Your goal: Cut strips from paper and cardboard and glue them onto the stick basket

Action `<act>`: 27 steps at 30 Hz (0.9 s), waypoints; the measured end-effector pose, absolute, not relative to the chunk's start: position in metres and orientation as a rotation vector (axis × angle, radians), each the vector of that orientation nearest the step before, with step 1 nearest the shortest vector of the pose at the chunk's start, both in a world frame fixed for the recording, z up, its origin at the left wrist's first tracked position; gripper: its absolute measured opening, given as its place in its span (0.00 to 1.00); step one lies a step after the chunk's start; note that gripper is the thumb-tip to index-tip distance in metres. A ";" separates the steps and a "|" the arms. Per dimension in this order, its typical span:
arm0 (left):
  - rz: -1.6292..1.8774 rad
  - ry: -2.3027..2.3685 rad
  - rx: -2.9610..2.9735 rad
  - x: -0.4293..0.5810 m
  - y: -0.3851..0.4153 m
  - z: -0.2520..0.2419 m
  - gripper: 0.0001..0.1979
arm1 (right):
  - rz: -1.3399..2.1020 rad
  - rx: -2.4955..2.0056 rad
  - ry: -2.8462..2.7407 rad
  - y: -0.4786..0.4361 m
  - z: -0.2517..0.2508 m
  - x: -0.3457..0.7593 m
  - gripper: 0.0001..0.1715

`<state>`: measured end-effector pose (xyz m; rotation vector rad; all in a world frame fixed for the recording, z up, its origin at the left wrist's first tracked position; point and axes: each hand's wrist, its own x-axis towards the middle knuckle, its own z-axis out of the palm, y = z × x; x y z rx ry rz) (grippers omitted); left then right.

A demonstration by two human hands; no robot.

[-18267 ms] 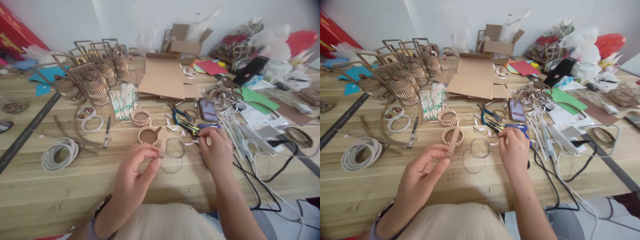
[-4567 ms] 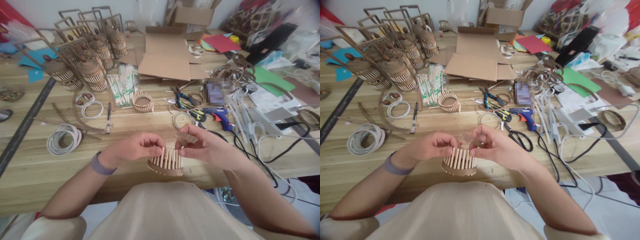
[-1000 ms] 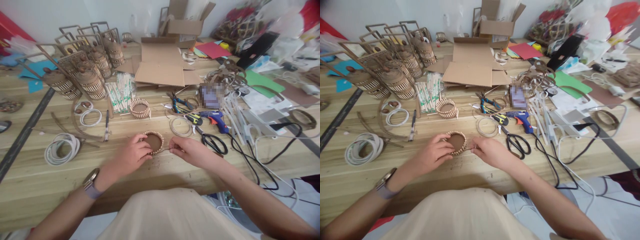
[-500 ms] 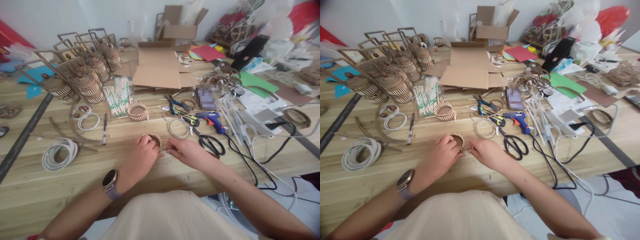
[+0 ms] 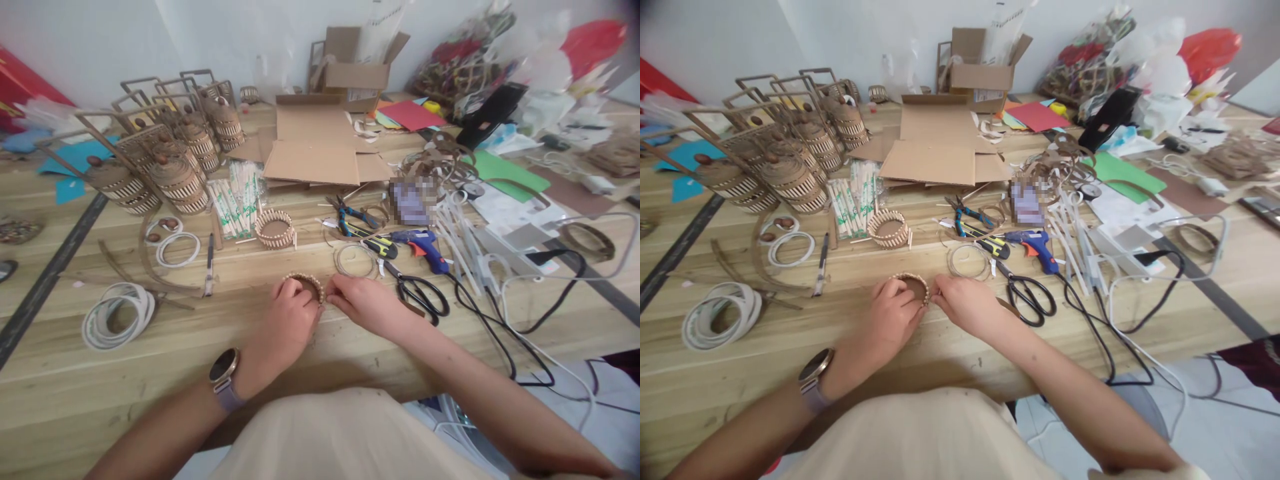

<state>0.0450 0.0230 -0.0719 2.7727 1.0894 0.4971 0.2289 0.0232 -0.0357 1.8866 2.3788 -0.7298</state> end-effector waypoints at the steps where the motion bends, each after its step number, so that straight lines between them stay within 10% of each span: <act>1: 0.515 1.088 2.763 0.045 0.023 -0.073 0.12 | -0.713 1.887 2.376 0.024 -0.035 0.228 0.10; 27: 0.298 1.224 2.793 0.050 0.016 -0.063 0.08 | -0.825 1.920 2.511 0.008 -0.046 0.221 0.08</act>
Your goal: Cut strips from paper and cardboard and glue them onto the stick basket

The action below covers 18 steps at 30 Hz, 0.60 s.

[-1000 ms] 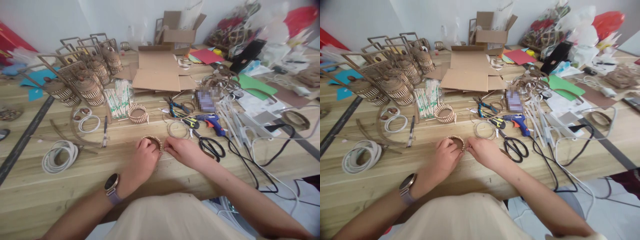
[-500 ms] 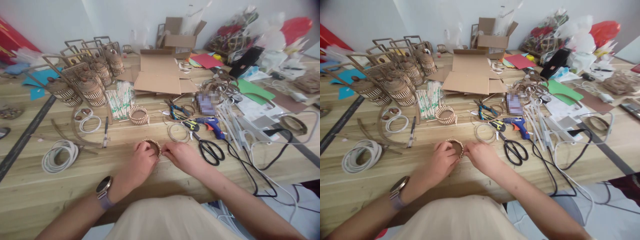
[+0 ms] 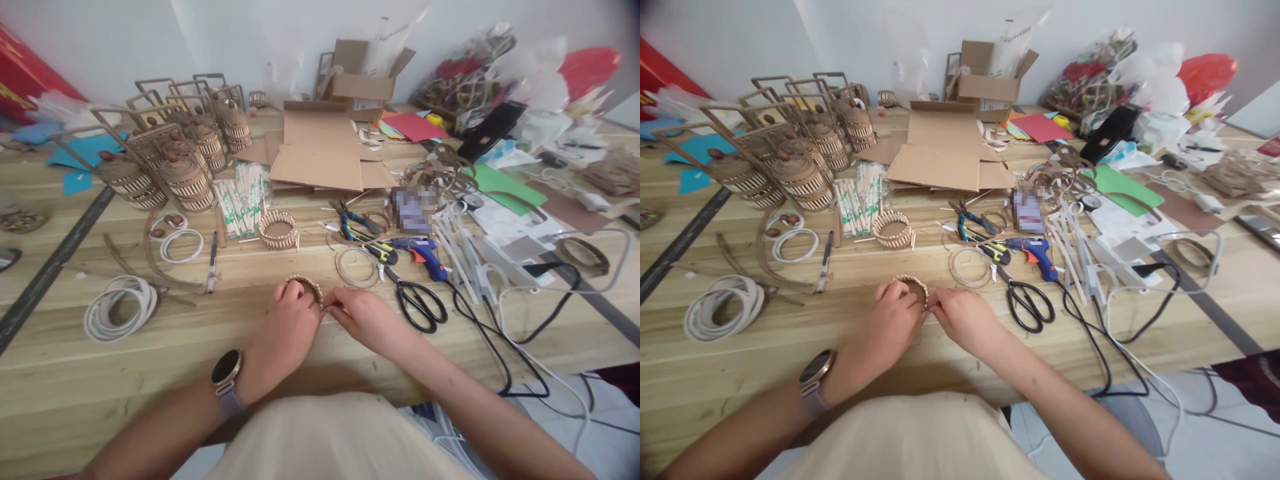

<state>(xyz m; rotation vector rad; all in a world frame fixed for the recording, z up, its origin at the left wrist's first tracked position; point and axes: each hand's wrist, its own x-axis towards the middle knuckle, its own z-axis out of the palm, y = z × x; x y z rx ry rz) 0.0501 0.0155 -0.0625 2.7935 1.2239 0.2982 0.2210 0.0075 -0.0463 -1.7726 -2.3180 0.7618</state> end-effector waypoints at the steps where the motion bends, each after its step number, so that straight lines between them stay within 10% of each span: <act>1: 0.318 1.221 2.791 0.050 0.015 -0.065 0.08 | 0.771 -1.787 -2.292 0.007 -0.047 0.220 0.08; 18: 0.460 1.134 2.790 0.027 0.014 -0.082 0.10 | 0.513 -1.919 -2.362 0.007 -0.046 0.234 0.05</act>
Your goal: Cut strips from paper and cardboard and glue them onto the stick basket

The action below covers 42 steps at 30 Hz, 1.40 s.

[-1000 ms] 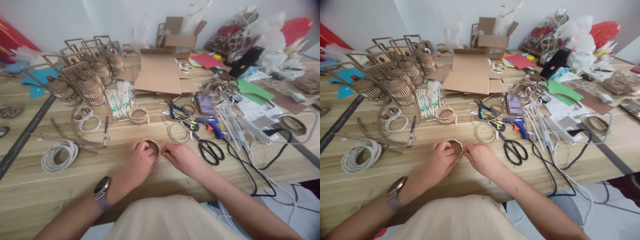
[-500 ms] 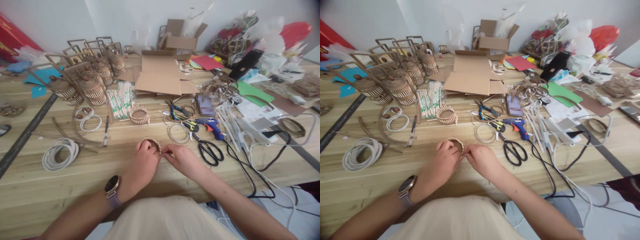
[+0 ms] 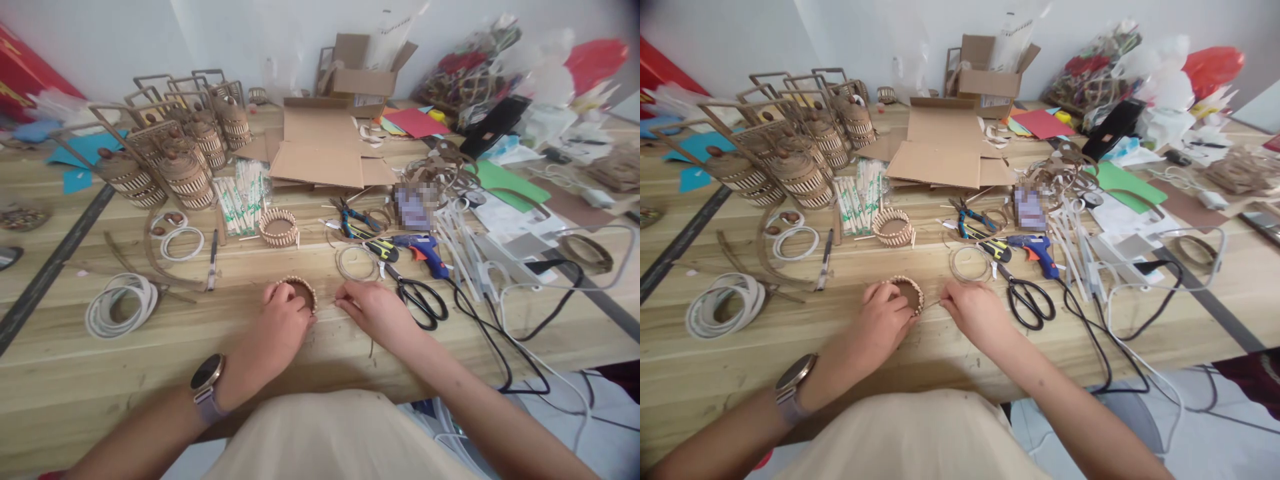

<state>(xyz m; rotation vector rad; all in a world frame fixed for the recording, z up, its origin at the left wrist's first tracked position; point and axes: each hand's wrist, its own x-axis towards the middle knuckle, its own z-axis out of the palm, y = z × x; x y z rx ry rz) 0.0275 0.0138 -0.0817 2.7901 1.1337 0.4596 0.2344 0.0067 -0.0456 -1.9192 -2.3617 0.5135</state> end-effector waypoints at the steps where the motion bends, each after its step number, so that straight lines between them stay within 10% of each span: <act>1: 0.472 1.124 2.790 0.027 0.014 -0.083 0.10 | 0.483 -1.922 -2.392 0.009 -0.045 0.233 0.05; 42: 0.081 1.324 2.788 0.034 0.018 -0.049 0.14 | 0.478 -1.744 -2.586 0.023 -0.040 0.227 0.08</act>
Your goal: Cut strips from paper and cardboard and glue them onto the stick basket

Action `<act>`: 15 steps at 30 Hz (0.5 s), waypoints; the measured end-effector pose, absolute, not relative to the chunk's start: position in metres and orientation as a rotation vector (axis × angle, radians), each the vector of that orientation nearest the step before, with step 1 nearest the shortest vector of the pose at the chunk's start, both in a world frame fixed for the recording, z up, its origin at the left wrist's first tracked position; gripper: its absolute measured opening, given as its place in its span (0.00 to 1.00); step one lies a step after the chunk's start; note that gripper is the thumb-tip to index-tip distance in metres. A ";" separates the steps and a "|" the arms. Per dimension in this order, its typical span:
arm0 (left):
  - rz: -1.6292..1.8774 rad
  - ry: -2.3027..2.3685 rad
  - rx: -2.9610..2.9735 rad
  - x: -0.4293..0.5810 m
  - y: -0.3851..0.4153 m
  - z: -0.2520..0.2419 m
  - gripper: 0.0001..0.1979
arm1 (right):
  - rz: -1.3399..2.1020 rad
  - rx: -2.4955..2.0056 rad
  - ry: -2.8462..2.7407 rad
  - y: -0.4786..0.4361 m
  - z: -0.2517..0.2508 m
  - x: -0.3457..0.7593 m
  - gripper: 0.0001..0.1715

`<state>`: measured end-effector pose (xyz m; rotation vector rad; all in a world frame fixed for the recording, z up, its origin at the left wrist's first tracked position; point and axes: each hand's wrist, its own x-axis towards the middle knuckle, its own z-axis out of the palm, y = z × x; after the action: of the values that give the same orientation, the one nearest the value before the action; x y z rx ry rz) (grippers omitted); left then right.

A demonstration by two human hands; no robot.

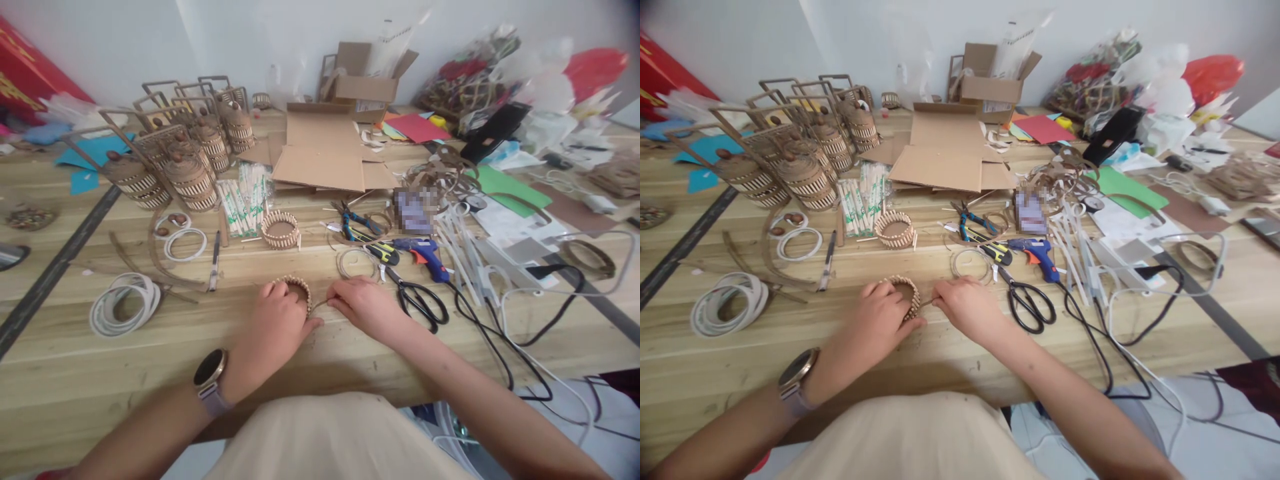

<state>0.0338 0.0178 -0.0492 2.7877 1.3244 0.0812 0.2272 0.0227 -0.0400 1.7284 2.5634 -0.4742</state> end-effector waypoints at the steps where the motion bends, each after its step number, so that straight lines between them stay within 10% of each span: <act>1: 0.112 1.326 2.789 0.036 0.018 -0.052 0.13 | -0.459 1.725 2.567 0.024 -0.040 0.227 0.08; 15: 0.288 1.292 2.738 0.037 0.018 -0.071 0.11 | -0.428 1.665 2.610 0.043 -0.042 0.212 0.08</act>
<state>0.0369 0.0181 -0.0707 2.7376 1.2923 0.2881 0.2123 0.0433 -0.0423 1.6648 2.6105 -0.4284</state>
